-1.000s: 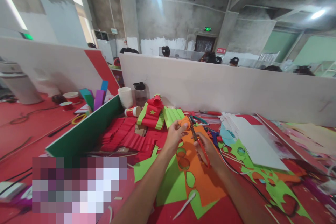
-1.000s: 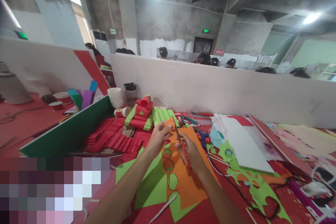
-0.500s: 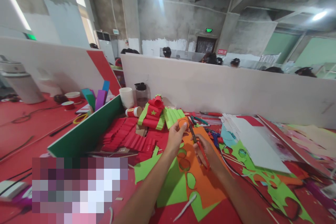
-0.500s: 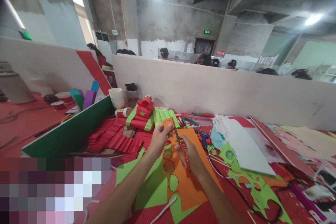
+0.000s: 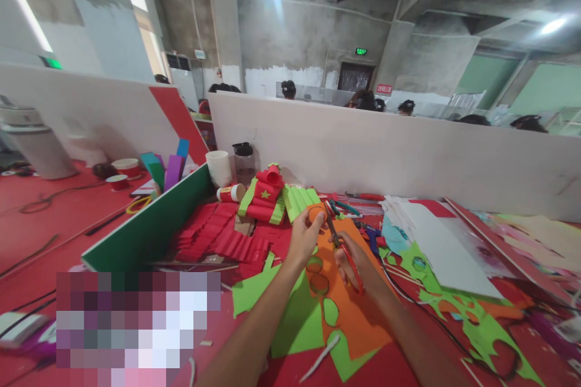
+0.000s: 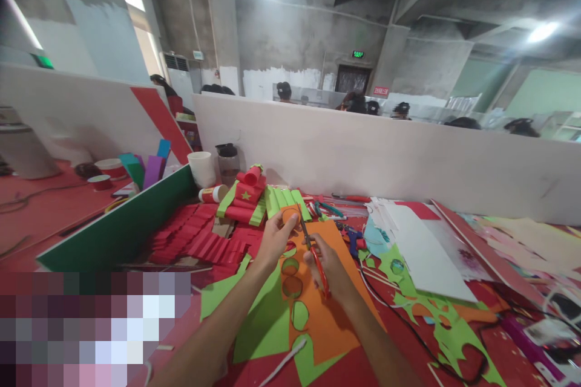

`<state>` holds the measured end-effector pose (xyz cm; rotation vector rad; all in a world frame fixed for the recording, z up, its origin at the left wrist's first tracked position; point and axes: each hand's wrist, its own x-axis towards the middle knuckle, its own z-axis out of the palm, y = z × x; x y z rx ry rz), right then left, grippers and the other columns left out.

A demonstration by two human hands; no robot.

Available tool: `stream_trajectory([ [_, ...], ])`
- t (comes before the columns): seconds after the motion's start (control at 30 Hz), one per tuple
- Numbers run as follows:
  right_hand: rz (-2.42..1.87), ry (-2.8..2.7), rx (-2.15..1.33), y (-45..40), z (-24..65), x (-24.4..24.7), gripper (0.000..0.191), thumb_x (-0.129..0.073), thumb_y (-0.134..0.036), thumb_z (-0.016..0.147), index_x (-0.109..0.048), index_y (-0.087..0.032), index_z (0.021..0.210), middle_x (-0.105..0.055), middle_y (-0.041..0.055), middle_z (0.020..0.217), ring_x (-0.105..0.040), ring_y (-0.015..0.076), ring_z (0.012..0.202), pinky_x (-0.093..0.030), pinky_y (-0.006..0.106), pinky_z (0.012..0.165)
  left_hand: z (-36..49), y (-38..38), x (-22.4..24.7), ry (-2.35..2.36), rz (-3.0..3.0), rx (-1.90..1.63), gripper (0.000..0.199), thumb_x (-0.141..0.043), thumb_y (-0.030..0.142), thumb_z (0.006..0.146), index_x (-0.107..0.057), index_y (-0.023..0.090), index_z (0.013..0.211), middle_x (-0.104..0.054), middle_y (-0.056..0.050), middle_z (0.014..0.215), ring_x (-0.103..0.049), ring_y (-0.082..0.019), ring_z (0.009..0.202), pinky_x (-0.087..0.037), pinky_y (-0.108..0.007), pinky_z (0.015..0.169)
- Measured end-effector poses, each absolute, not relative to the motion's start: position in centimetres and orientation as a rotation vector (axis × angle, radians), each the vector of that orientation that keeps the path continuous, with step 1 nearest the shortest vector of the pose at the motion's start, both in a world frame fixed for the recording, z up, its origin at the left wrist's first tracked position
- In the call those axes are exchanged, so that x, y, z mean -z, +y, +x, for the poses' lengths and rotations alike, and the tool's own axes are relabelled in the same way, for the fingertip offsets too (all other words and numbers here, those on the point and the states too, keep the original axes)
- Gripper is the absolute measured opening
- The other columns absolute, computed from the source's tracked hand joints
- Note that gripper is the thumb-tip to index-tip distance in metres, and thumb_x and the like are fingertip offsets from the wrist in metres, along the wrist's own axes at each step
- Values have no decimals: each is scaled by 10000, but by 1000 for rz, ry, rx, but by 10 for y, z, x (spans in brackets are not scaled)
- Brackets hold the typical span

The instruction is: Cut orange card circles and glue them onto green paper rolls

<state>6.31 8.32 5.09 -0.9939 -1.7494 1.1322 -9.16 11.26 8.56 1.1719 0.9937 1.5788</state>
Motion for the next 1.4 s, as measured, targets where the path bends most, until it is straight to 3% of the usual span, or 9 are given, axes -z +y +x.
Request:
stream_trajectory([
  [1.4, -1073, -1698, -1163, 78, 63, -63, 413, -574, -591, 858, -509, -244, 1073, -496, -63, 622, -401, 76, 303, -366, 210, 294, -91, 112, -86, 998, 1204, -1525, 284, -647, 435, 791, -629, 159, 855, -659, -16, 678, -606, -130, 599, -459, -224, 562],
])
